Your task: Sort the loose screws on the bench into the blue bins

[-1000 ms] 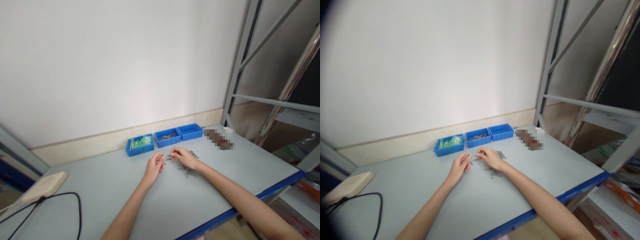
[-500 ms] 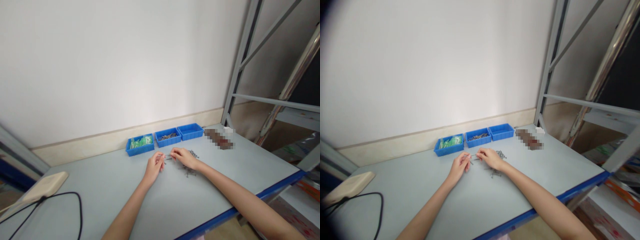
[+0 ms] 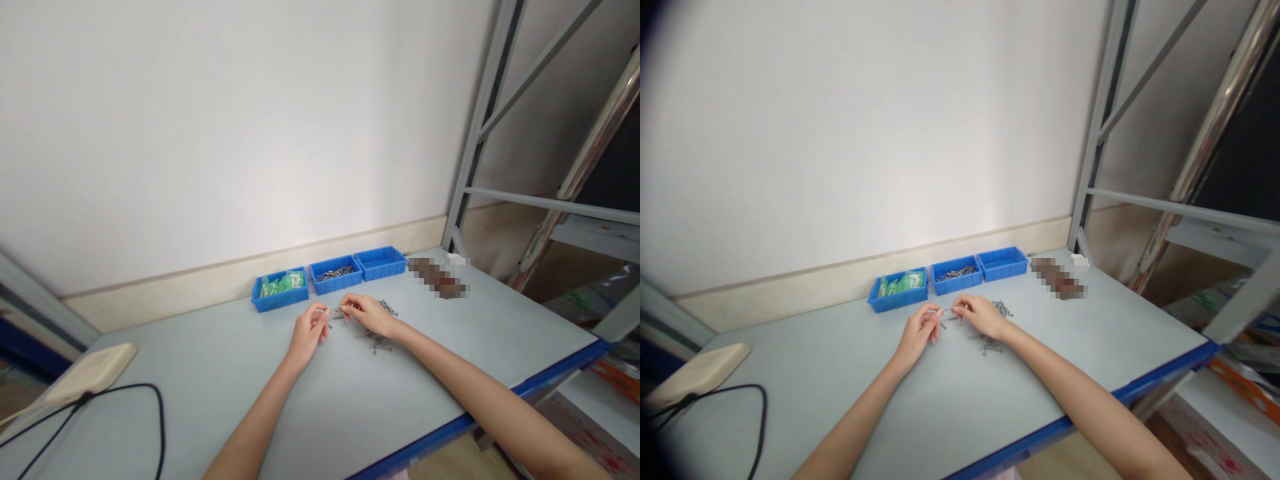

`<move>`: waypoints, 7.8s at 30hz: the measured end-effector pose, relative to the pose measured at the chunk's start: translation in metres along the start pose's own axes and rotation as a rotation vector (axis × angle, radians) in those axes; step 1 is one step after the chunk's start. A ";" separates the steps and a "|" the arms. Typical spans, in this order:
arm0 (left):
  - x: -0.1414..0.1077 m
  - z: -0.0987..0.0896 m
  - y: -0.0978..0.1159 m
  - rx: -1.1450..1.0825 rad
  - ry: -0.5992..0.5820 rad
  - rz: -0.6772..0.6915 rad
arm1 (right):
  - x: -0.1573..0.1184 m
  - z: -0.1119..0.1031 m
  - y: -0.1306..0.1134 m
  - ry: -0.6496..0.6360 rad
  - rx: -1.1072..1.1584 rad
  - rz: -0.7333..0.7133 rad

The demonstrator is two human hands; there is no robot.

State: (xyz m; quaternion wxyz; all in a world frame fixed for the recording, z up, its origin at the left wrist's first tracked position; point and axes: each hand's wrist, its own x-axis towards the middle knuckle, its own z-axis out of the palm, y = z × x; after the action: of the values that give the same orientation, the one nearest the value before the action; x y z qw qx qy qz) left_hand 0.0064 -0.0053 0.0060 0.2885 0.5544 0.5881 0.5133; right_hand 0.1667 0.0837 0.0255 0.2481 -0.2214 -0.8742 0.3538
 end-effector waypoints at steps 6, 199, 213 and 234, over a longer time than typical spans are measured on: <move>0.000 -0.002 0.001 0.036 0.003 0.025 | 0.003 -0.003 0.014 -0.202 0.097 0.012; -0.004 -0.001 0.004 0.151 -0.005 0.078 | 0.005 0.004 0.015 -0.003 0.113 0.041; -0.002 -0.004 0.004 0.126 -0.018 0.067 | 0.013 -0.003 0.025 -0.202 0.222 0.072; 0.004 -0.010 -0.014 0.058 0.002 0.008 | 0.029 -0.016 0.058 -0.113 -0.326 -0.103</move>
State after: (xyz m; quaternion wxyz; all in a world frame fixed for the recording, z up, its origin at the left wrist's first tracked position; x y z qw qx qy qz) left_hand -0.0087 -0.0025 -0.0027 0.2696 0.5643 0.6010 0.4977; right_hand 0.1659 0.1454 0.0010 0.1770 -0.1933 -0.9427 0.2062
